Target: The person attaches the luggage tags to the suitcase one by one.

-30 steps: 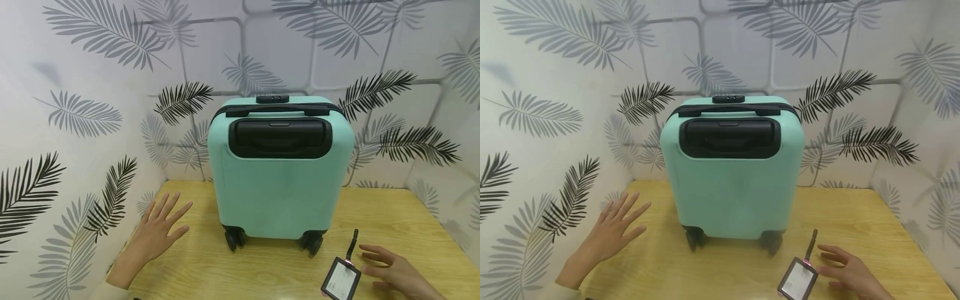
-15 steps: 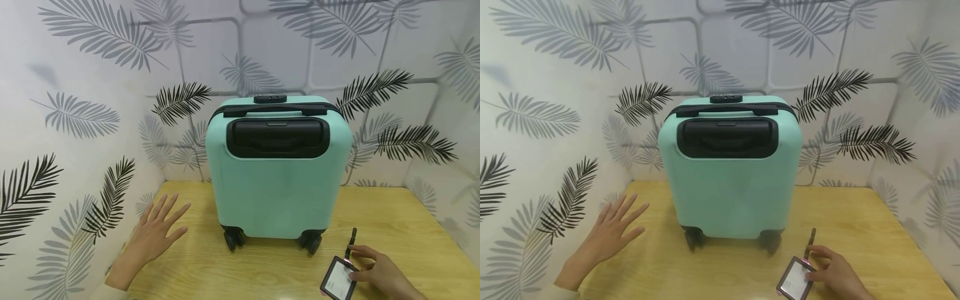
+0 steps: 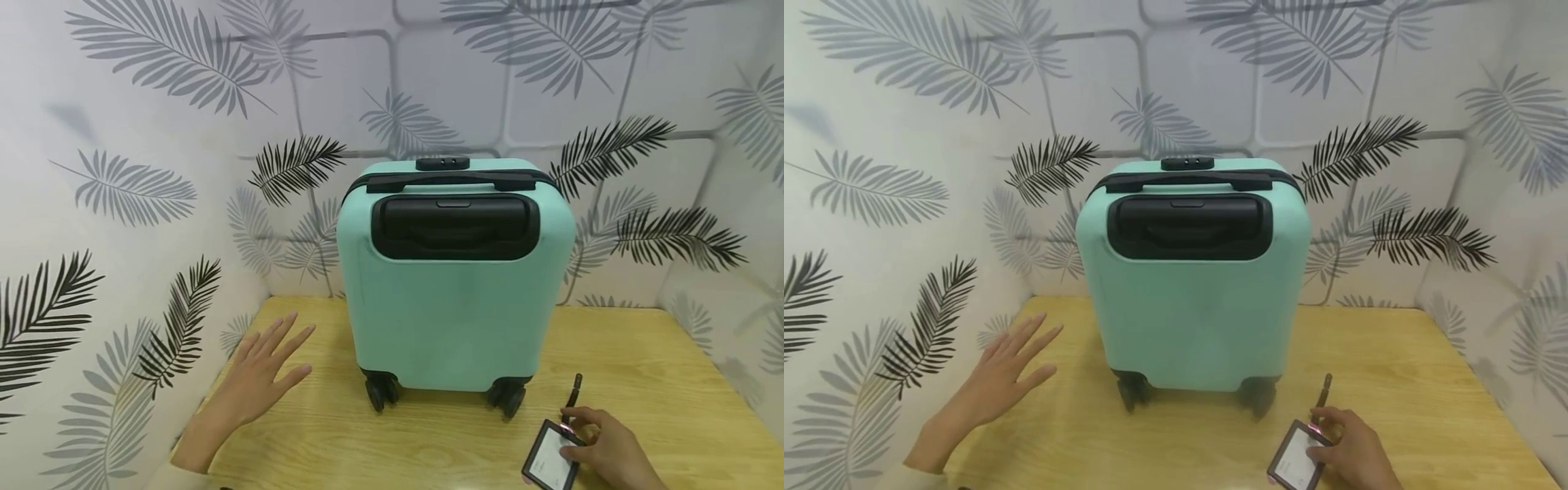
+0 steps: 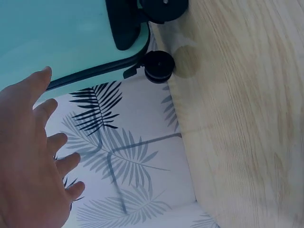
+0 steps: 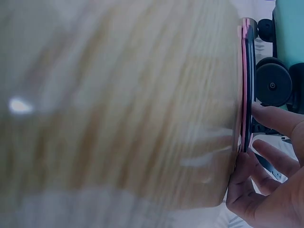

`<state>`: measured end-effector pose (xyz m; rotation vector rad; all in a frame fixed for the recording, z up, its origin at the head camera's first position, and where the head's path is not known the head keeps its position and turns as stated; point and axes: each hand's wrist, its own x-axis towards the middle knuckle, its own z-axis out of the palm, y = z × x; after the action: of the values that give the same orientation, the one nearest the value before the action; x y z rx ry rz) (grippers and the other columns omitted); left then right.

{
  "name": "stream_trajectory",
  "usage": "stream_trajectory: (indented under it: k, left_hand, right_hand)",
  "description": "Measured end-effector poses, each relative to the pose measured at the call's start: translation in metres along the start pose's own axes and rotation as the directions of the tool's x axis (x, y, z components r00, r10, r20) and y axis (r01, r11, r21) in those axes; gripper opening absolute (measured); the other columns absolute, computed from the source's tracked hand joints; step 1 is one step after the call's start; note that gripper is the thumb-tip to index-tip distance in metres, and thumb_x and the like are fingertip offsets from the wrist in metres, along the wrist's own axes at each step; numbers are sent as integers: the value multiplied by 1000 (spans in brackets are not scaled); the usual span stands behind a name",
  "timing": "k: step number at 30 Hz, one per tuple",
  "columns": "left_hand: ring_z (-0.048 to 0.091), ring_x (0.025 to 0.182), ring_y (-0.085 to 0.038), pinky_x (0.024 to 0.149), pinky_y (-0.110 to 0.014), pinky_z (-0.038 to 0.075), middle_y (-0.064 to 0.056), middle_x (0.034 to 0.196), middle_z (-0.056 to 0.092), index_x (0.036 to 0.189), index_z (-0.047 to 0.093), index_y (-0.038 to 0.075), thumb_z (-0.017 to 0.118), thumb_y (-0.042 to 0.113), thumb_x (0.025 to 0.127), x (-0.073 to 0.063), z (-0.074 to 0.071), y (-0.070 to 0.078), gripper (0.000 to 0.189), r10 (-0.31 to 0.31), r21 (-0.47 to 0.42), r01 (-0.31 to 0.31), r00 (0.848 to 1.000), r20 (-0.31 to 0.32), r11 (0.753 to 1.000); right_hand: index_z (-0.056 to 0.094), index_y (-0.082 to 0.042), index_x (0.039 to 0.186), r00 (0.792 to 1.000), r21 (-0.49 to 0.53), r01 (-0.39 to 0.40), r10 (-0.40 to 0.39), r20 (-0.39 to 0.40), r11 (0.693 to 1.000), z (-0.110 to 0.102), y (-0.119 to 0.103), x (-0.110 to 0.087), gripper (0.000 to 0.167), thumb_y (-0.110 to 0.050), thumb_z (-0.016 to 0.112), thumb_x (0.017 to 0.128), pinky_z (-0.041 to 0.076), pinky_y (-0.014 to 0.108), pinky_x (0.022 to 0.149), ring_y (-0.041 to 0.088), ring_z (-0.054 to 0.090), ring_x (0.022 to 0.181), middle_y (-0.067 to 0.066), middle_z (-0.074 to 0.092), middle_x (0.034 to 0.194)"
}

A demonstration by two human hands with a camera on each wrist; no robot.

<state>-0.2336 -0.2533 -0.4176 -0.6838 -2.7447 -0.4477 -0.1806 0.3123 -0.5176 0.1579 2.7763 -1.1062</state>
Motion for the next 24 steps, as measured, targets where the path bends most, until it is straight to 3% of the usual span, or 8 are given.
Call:
stream_trajectory:
  k: [4, 7, 13, 15, 19, 24]
  left_hand:
    - [38, 148, -45, 111, -71, 31, -4, 173, 19, 165, 27, 37, 56, 43, 107, 0, -3, 4, 65, -3, -120, 1, 1000, -18, 993]
    - [41, 146, -47, 104, -73, 39, -1, 173, 18, 165, 23, 42, 55, 40, 109, 2, -10, 8, 64, -17, -233, 13, 1000, -17, 972]
    - [25, 156, -40, 109, -74, 33, 6, 174, 14, 164, 20, 45, 52, 37, 110, 5, -23, 18, 63, -30, -358, 29, 1000, 1, 933]
    - [28, 155, -37, 111, -71, 34, 6, 173, 16, 164, 20, 45, 51, 35, 111, 5, -25, 20, 63, -31, -390, 26, 1000, -5, 920]
    - [43, 148, -32, 109, -63, 42, 4, 170, 27, 164, 23, 43, 50, 29, 112, 4, -30, 24, 61, -41, -490, 25, 999, -23, 871]
    - [51, 142, -30, 106, -66, 44, 4, 166, 35, 165, 24, 40, 44, 27, 114, 3, -39, 30, 56, -51, -575, 30, 999, -19, 817]
  right_hand:
    - [68, 0, 128, 1000, -9, -12, 12, -2, 1000, 3, -1, 2, 58, -21, 91, 80, 51, 44, 77, 21, 64, 90, 8, 71, 108]
    - [71, -1, 122, 1000, -19, -16, 15, -2, 1000, 3, -3, 4, 50, -25, 89, 82, 52, 49, 82, 24, 65, 93, 8, 71, 108]
    - [72, -1, 118, 1000, -16, -20, 20, -16, 1000, 4, -5, 4, 43, -23, 87, 85, 51, 50, 84, 25, 65, 95, 8, 71, 106]
    - [72, -1, 117, 1000, -4, -14, 14, -27, 1000, 5, -5, 4, 37, -18, 85, 86, 51, 47, 83, 23, 65, 94, 7, 71, 105]
    - [72, -3, 116, 999, 17, -1, 1, -43, 1000, 8, -4, 3, 30, -11, 81, 88, 51, 41, 79, 20, 64, 92, 4, 70, 103]
    - [72, -3, 112, 998, 16, 33, -32, -56, 999, 10, -3, 3, 25, -6, 79, 89, 50, 38, 76, 19, 63, 89, 3, 70, 100]
